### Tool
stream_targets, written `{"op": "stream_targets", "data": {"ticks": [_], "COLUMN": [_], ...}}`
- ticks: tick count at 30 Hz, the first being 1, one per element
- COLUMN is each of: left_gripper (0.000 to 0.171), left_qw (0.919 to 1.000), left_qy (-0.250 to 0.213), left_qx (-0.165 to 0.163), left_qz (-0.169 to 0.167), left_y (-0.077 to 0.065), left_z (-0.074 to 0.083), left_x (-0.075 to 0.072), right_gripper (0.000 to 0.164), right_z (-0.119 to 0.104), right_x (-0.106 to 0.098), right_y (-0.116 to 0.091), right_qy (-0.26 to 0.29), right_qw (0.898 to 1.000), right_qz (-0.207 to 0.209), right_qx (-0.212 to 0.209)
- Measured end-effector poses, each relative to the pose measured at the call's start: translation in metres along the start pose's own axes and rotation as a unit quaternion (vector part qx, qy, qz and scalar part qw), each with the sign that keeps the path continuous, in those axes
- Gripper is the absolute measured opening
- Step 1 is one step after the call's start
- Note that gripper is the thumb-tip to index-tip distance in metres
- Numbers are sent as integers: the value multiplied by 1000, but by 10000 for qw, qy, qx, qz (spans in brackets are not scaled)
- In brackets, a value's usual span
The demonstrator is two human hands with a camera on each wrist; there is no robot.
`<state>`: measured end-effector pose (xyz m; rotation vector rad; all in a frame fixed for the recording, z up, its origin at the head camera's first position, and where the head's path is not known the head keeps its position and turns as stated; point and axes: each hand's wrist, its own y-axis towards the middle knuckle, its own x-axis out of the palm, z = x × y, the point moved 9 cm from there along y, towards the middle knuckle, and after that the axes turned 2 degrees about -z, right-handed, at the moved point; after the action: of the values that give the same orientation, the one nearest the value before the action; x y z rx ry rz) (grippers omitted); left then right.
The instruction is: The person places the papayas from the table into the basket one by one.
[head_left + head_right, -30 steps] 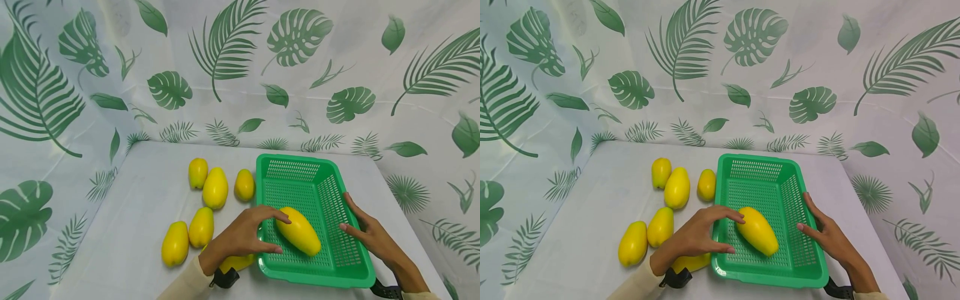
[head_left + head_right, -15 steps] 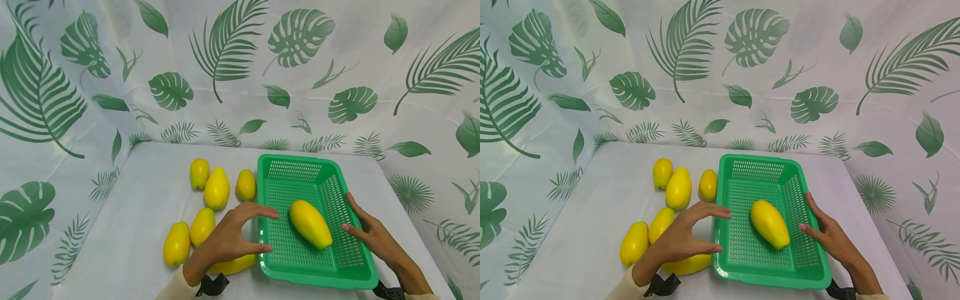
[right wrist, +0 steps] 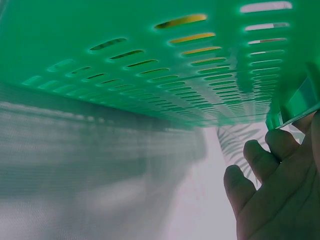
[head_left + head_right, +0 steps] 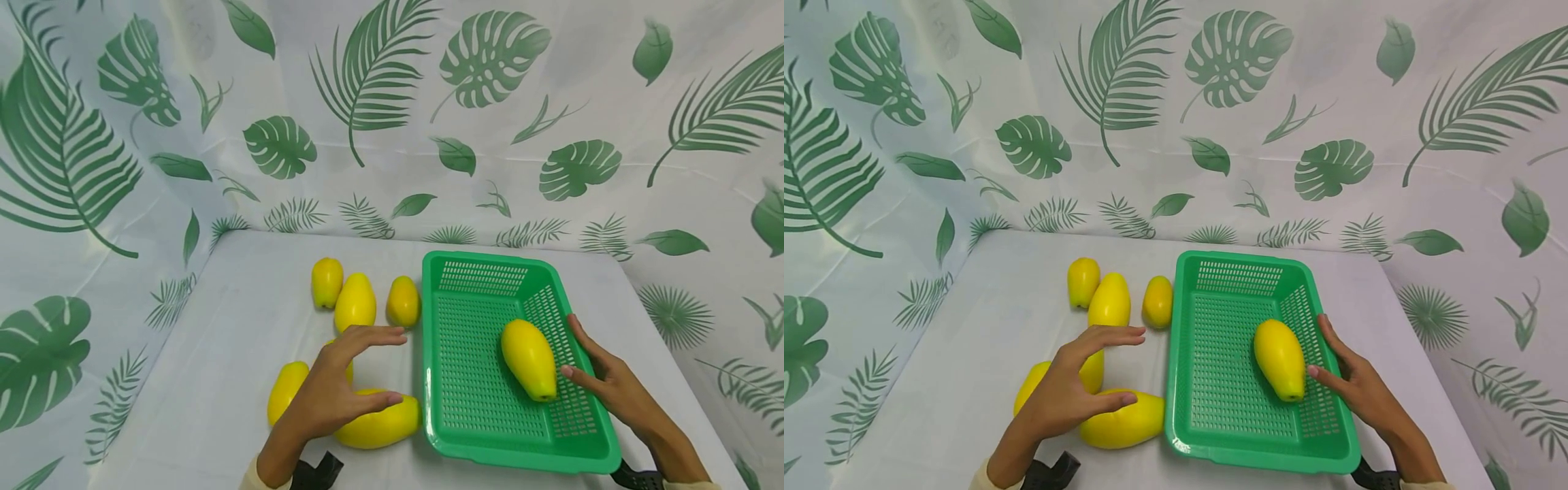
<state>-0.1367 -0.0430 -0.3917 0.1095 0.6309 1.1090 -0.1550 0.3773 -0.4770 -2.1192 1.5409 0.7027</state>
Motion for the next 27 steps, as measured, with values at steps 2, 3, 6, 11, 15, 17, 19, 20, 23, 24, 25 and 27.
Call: {"op": "stream_targets", "data": {"ticks": [2, 3, 6, 11, 15, 17, 19, 20, 23, 24, 25, 27], "left_gripper": [67, 67, 67, 68, 70, 72, 73, 74, 76, 77, 77, 78], "left_qw": [9998, 9997, 9989, 9978, 9965, 9957, 9952, 9948, 9927, 9918, 9912, 9894], "left_qy": [71, 101, 176, 236, 260, 308, 364, 386, 417, 385, 363, 293], "left_qx": [-148, -215, -380, -459, -577, -628, -638, -656, -827, -914, -971, -1128], "left_qz": [65, 97, 198, 418, 552, 600, 653, 683, 768, 800, 828, 864], "left_y": [-4, -6, -11, -19, -27, -31, -36, -38, -45, -47, -50, -54], "left_z": [-4, -6, -10, -13, -18, -21, -24, -26, -35, -38, -40, -45], "left_x": [-6, -9, -18, -30, -38, -41, -45, -46, -51, -52, -53, -54], "right_gripper": [88, 88, 88, 89, 89, 88, 88, 88, 88, 88, 88, 88], "right_z": [0, 0, 1, 0, 0, 0, 0, 0, -1, -1, -1, -1], "right_x": [0, 0, -1, -1, -1, -1, 0, 0, 0, 0, 0, 0], "right_y": [0, 0, 0, 0, 0, 0, -1, -1, -1, -1, -1, -1], "right_qy": [-36, -65, -184, -264, -261, -259, -253, -252, -235, -234, -231, -231], "right_qw": [10000, 10000, 9998, 9995, 9995, 9995, 9996, 9996, 9996, 9996, 9996, 9996], "right_qz": [22, 32, 80, 131, 129, 127, 119, 118, 119, 123, 124, 135], "right_qx": [8, 26, 98, 124, 101, 102, 101, 103, 82, 75, 73, 68]}}
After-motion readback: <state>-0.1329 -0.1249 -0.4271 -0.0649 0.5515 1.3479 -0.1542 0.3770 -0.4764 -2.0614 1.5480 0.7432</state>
